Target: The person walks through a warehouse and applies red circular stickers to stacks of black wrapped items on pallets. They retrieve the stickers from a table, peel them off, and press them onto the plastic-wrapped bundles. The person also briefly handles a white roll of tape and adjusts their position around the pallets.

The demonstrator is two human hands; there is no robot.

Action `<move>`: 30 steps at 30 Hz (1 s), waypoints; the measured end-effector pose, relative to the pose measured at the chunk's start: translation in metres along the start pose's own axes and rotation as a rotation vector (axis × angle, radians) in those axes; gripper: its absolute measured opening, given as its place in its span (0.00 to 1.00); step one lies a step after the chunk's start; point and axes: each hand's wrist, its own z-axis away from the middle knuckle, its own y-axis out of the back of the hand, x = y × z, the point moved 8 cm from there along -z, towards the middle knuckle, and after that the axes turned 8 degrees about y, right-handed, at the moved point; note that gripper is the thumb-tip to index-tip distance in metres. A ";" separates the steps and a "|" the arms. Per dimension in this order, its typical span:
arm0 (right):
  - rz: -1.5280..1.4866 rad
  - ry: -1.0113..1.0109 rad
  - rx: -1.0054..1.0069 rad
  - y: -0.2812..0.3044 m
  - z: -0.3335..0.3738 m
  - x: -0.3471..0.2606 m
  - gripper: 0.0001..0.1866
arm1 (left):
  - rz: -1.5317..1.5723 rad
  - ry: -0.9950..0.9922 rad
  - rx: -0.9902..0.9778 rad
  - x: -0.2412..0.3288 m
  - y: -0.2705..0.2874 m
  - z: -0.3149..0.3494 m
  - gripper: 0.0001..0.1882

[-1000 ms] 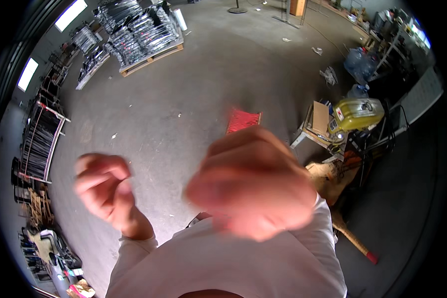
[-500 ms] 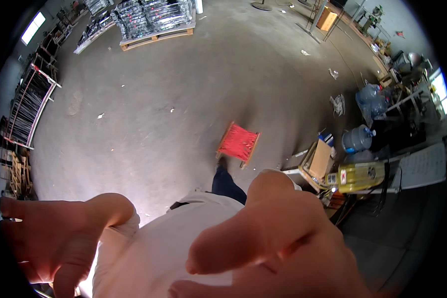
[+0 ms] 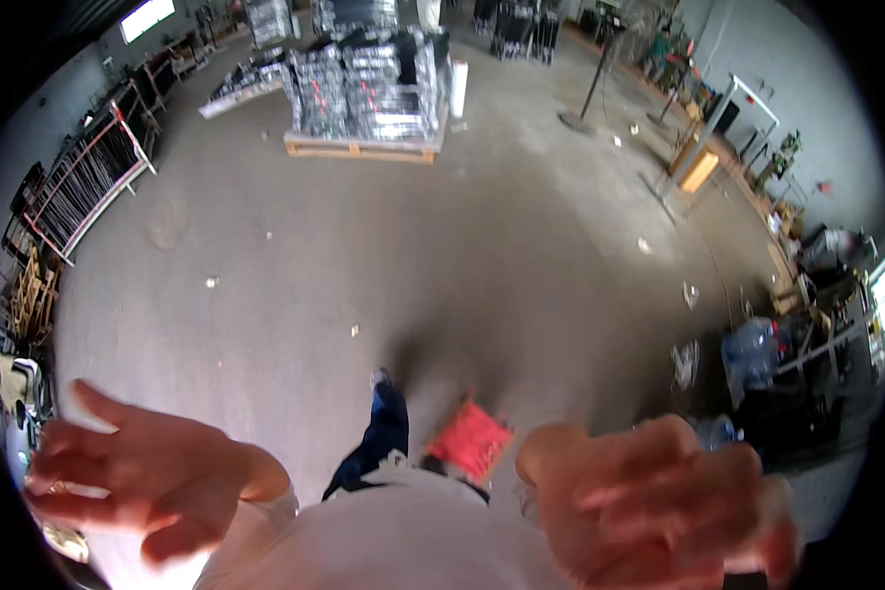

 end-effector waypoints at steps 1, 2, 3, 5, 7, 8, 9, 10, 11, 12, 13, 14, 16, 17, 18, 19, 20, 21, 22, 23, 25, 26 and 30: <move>0.142 -0.062 -0.037 0.010 0.015 0.032 0.12 | -0.044 0.117 -0.047 -0.037 -0.011 0.023 0.30; 0.294 -0.114 -0.073 0.019 0.030 0.065 0.10 | -0.083 0.253 -0.101 -0.078 -0.024 0.046 0.30; 0.411 -0.180 -0.100 0.027 0.044 0.093 0.09 | -0.118 0.403 -0.158 -0.114 -0.033 0.066 0.29; 0.403 -0.378 -0.297 0.040 0.105 0.186 0.09 | -0.250 0.852 -0.327 -0.195 -0.040 0.134 0.09; 0.449 -0.756 -0.450 0.064 0.191 0.281 0.07 | -0.345 1.065 -0.519 -0.266 -0.031 0.219 0.08; 0.458 -0.901 -0.544 0.090 0.243 0.320 0.07 | -0.368 1.147 -0.602 -0.299 -0.022 0.263 0.10; 0.521 -0.959 -0.650 0.130 0.303 0.349 0.10 | -0.350 1.261 -0.589 -0.325 -0.013 0.303 0.10; 0.580 -1.189 -0.622 0.175 0.358 0.368 0.10 | -0.318 1.389 -0.581 -0.354 -0.010 0.332 0.11; 0.623 -1.433 -0.590 0.206 0.405 0.376 0.10 | -0.307 1.393 -0.575 -0.384 -0.015 0.336 0.11; 0.619 -1.559 -0.556 0.218 0.431 0.378 0.11 | -0.307 1.406 -0.566 -0.408 -0.017 0.341 0.11; 0.615 -1.695 -0.516 0.229 0.453 0.379 0.11 | -0.311 1.427 -0.562 -0.428 -0.022 0.345 0.11; 0.584 -1.749 -0.435 0.235 0.464 0.383 0.12 | -0.308 1.407 -0.567 -0.448 -0.033 0.340 0.11; 0.524 -1.842 -0.258 0.246 0.478 0.394 0.13 | -0.298 1.360 -0.582 -0.501 -0.071 0.322 0.12; 0.552 -1.839 -0.213 0.253 0.479 0.405 0.13 | -0.256 1.328 -0.613 -0.522 -0.092 0.317 0.11; 0.582 -1.836 -0.168 0.263 0.478 0.416 0.13 | -0.213 1.297 -0.645 -0.541 -0.116 0.314 0.11; 0.605 -1.830 -0.130 0.272 0.477 0.430 0.13 | -0.174 1.263 -0.668 -0.559 -0.138 0.312 0.11; 0.629 -1.820 -0.083 0.282 0.475 0.444 0.13 | -0.128 1.245 -0.715 -0.575 -0.162 0.314 0.10; 0.641 -1.812 -0.038 0.292 0.474 0.461 0.13 | -0.093 1.223 -0.761 -0.591 -0.185 0.316 0.10; 0.656 -1.805 0.017 0.301 0.477 0.477 0.13 | -0.054 1.201 -0.815 -0.605 -0.207 0.321 0.10; 0.674 -1.797 0.059 0.308 0.478 0.494 0.13 | -0.036 1.228 -0.852 -0.620 -0.226 0.329 0.09; 0.728 -1.761 0.147 0.326 0.477 0.533 0.12 | 0.025 1.272 -0.922 -0.650 -0.266 0.348 0.09; 0.721 -1.749 0.148 0.333 0.483 0.558 0.13 | 0.014 1.279 -0.949 -0.668 -0.275 0.358 0.09; 0.748 -1.749 0.078 0.359 0.487 0.675 0.13 | -0.052 1.359 -1.036 -0.741 -0.318 0.397 0.08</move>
